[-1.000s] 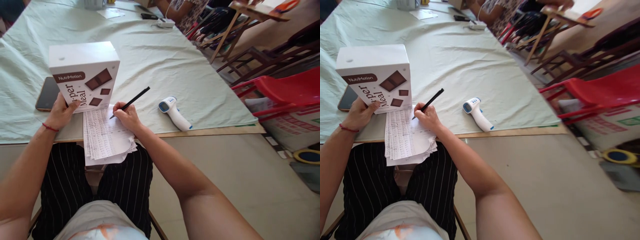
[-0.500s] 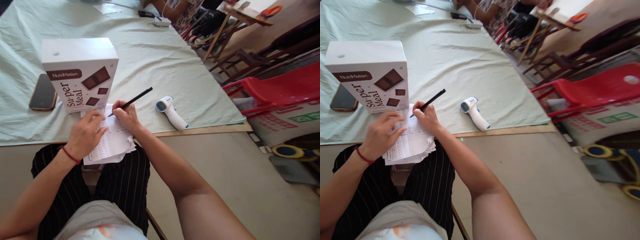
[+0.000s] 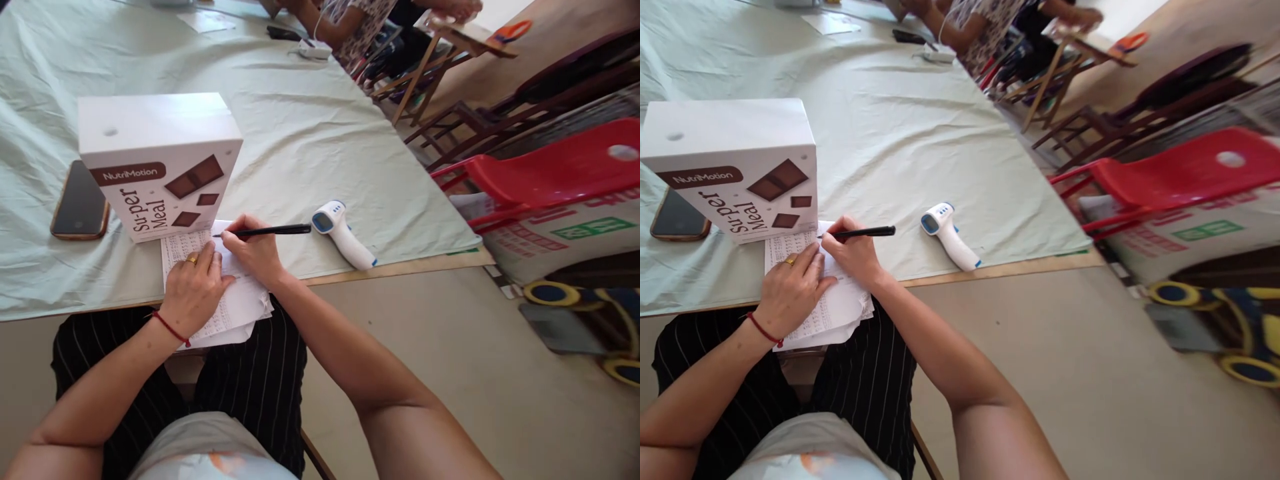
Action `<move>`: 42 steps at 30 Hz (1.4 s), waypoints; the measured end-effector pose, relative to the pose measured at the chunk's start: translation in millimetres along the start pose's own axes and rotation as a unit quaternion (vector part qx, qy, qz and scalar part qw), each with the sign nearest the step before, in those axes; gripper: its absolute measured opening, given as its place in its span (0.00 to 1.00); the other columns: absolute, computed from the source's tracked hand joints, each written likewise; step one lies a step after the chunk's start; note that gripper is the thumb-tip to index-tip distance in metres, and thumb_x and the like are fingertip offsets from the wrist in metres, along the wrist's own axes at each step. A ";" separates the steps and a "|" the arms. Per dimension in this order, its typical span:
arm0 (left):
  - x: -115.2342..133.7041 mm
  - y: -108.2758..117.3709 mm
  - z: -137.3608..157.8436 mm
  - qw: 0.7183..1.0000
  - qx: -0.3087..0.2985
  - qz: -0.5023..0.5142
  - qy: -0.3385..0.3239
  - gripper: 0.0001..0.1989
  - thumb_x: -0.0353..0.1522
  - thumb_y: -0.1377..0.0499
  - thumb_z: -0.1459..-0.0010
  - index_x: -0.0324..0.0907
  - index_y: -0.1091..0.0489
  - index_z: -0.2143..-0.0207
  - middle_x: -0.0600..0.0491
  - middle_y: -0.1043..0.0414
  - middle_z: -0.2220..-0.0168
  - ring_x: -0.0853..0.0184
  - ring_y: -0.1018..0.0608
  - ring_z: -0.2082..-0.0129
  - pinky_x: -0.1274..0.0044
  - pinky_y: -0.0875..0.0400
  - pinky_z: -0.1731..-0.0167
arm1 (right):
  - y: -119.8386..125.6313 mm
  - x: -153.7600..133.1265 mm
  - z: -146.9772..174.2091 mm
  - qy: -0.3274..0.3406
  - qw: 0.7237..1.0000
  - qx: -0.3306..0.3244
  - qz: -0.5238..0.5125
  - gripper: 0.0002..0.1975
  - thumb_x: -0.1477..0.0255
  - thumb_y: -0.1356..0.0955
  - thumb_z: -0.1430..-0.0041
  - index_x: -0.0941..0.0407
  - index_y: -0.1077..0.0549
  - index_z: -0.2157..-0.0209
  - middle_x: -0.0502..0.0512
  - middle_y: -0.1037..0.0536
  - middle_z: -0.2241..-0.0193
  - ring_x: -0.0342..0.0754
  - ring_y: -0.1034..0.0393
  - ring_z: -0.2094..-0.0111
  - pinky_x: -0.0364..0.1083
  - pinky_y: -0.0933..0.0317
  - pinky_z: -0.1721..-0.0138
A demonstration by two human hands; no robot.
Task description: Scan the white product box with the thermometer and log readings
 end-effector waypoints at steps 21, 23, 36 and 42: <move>-0.3 2.6 -0.9 1.000 0.007 0.025 0.002 0.18 0.34 0.41 0.29 0.28 0.22 0.47 0.32 0.22 0.44 0.52 0.16 0.55 0.66 0.20 0.63 | -7.6 3.7 -0.1 0.024 0.999 -0.035 -0.001 0.07 0.69 0.33 0.47 0.51 0.35 0.76 0.44 0.33 0.80 0.43 0.40 0.75 0.46 0.40 0.69; -0.3 2.6 -1.3 1.000 0.002 0.029 0.004 0.18 0.34 0.41 0.29 0.27 0.23 0.47 0.32 0.22 0.44 0.51 0.16 0.55 0.66 0.19 0.62 | -7.4 3.3 -0.2 0.021 0.999 -0.033 -0.001 0.07 0.68 0.33 0.48 0.51 0.35 0.76 0.44 0.33 0.80 0.43 0.40 0.75 0.46 0.40 0.69; 0.1 5.4 -1.7 1.000 0.015 0.015 0.002 0.18 0.34 0.41 0.28 0.27 0.22 0.48 0.34 0.21 0.45 0.53 0.16 0.57 0.67 0.19 0.63 | -8.4 0.3 -0.1 0.011 0.999 -0.046 0.010 0.07 0.68 0.33 0.48 0.51 0.35 0.77 0.44 0.34 0.81 0.43 0.41 0.75 0.46 0.41 0.70; -1.5 2.5 -2.1 0.999 -0.003 0.032 0.011 0.17 0.34 0.41 0.29 0.29 0.23 0.46 0.35 0.20 0.45 0.53 0.16 0.55 0.67 0.19 0.61 | -7.6 -1.5 0.4 0.019 0.999 -0.038 0.002 0.07 0.68 0.34 0.50 0.51 0.36 0.78 0.43 0.35 0.81 0.43 0.42 0.76 0.45 0.41 0.71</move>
Point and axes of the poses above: each hand's wrist, its own z-axis away from the middle knuckle, its own y-axis out of the back of the hand, x = y × z, the point moved 7 cm from there along -z, towards the middle knuckle
